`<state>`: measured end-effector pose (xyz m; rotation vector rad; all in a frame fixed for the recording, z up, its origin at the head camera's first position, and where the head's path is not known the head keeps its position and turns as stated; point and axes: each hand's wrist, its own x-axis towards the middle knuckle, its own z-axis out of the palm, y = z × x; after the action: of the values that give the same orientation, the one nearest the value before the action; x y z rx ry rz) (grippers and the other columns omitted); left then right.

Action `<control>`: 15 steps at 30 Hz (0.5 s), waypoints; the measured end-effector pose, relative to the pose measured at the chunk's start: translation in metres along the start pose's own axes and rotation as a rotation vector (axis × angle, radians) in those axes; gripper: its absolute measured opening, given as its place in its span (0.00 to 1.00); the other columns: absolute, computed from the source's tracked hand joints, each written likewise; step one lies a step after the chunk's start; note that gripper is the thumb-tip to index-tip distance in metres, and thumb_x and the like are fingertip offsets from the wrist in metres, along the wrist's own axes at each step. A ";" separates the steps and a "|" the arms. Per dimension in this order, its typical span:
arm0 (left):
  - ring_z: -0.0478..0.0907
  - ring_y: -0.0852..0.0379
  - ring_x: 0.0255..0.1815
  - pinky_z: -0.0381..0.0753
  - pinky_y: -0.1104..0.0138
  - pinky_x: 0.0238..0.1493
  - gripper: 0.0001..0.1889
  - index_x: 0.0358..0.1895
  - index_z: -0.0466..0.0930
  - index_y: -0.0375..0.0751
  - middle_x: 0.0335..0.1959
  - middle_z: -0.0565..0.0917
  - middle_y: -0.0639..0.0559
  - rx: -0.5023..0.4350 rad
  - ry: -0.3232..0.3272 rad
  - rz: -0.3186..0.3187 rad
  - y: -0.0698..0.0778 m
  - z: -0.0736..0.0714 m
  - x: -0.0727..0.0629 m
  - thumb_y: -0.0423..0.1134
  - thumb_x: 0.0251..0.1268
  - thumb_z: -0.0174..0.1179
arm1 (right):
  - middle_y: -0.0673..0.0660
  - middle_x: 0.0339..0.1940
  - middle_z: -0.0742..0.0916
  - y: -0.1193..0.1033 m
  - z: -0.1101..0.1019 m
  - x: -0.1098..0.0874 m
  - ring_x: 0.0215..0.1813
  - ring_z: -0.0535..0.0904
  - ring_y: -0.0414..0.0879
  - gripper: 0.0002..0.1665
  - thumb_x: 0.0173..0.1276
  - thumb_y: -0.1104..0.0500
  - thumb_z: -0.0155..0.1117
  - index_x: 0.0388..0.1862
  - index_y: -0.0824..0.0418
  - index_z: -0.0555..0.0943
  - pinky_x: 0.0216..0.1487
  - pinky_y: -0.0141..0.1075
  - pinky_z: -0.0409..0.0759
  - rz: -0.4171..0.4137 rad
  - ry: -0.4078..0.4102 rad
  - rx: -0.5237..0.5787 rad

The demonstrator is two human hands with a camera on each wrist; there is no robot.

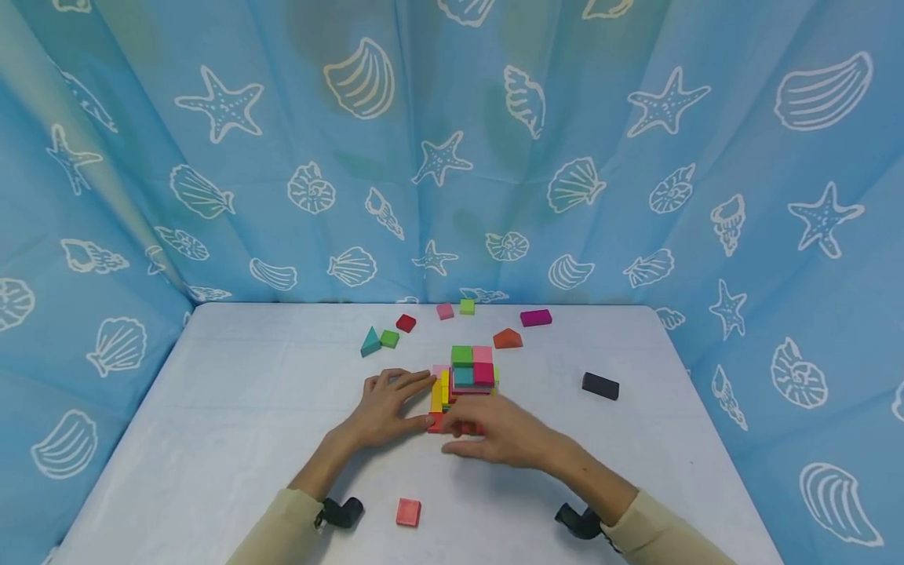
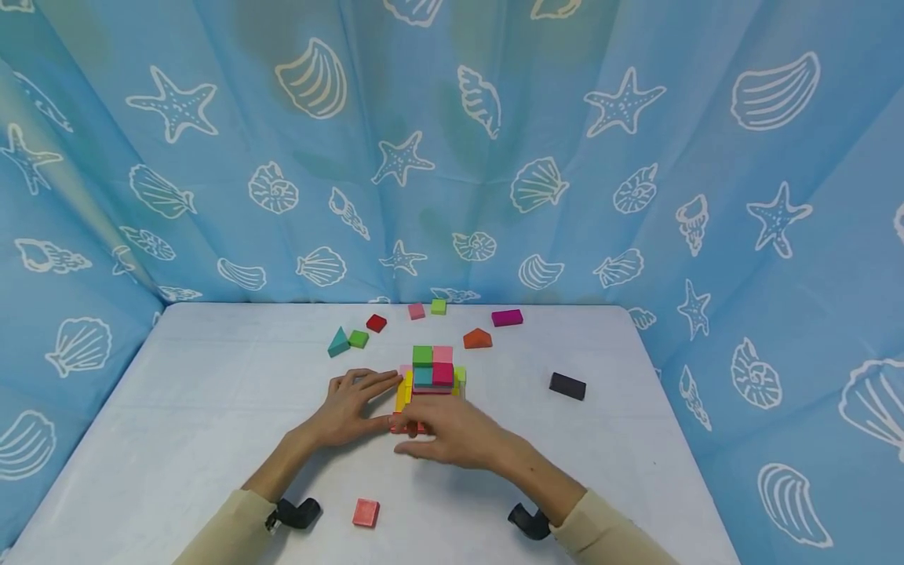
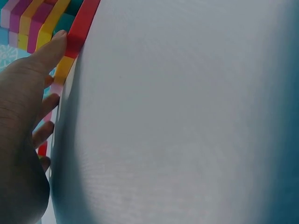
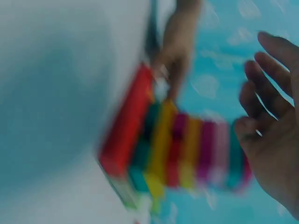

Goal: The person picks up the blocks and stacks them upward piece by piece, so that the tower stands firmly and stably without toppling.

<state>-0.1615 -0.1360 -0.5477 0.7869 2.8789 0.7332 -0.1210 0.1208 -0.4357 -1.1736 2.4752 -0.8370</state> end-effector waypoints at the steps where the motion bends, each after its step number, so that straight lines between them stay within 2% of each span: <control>1: 0.59 0.47 0.74 0.59 0.45 0.66 0.42 0.77 0.64 0.61 0.76 0.68 0.57 0.004 0.003 0.005 0.000 0.000 0.000 0.68 0.61 0.62 | 0.42 0.45 0.86 -0.002 0.009 0.003 0.44 0.80 0.34 0.19 0.66 0.45 0.72 0.54 0.45 0.83 0.47 0.29 0.81 0.010 -0.077 0.028; 4: 0.60 0.48 0.74 0.59 0.45 0.66 0.41 0.77 0.64 0.61 0.75 0.69 0.58 0.005 0.011 0.014 0.000 0.001 0.000 0.68 0.61 0.62 | 0.39 0.47 0.85 -0.007 0.037 0.010 0.43 0.79 0.31 0.23 0.66 0.44 0.71 0.60 0.41 0.81 0.46 0.25 0.79 0.021 -0.275 0.066; 7: 0.60 0.48 0.74 0.60 0.45 0.65 0.41 0.76 0.64 0.62 0.75 0.69 0.58 0.008 0.016 0.010 0.000 0.001 0.000 0.68 0.60 0.62 | 0.37 0.52 0.83 -0.008 0.062 0.016 0.45 0.78 0.29 0.28 0.67 0.45 0.71 0.66 0.40 0.78 0.49 0.23 0.76 -0.050 -0.388 0.046; 11: 0.59 0.49 0.74 0.59 0.45 0.66 0.42 0.77 0.64 0.63 0.76 0.68 0.59 0.010 0.011 -0.009 0.000 0.001 0.000 0.68 0.60 0.62 | 0.37 0.56 0.80 -0.008 0.083 0.020 0.48 0.74 0.28 0.30 0.69 0.48 0.70 0.69 0.38 0.76 0.55 0.22 0.73 -0.153 -0.463 0.022; 15: 0.59 0.49 0.74 0.59 0.45 0.66 0.41 0.77 0.64 0.62 0.76 0.68 0.59 0.004 0.009 -0.010 0.001 0.000 0.000 0.68 0.60 0.62 | 0.37 0.54 0.79 -0.006 0.090 0.021 0.48 0.73 0.27 0.26 0.70 0.51 0.69 0.66 0.40 0.79 0.57 0.22 0.72 -0.183 -0.477 0.006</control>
<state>-0.1612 -0.1355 -0.5473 0.7709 2.8917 0.7317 -0.0882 0.0664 -0.5036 -1.4210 2.0015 -0.5263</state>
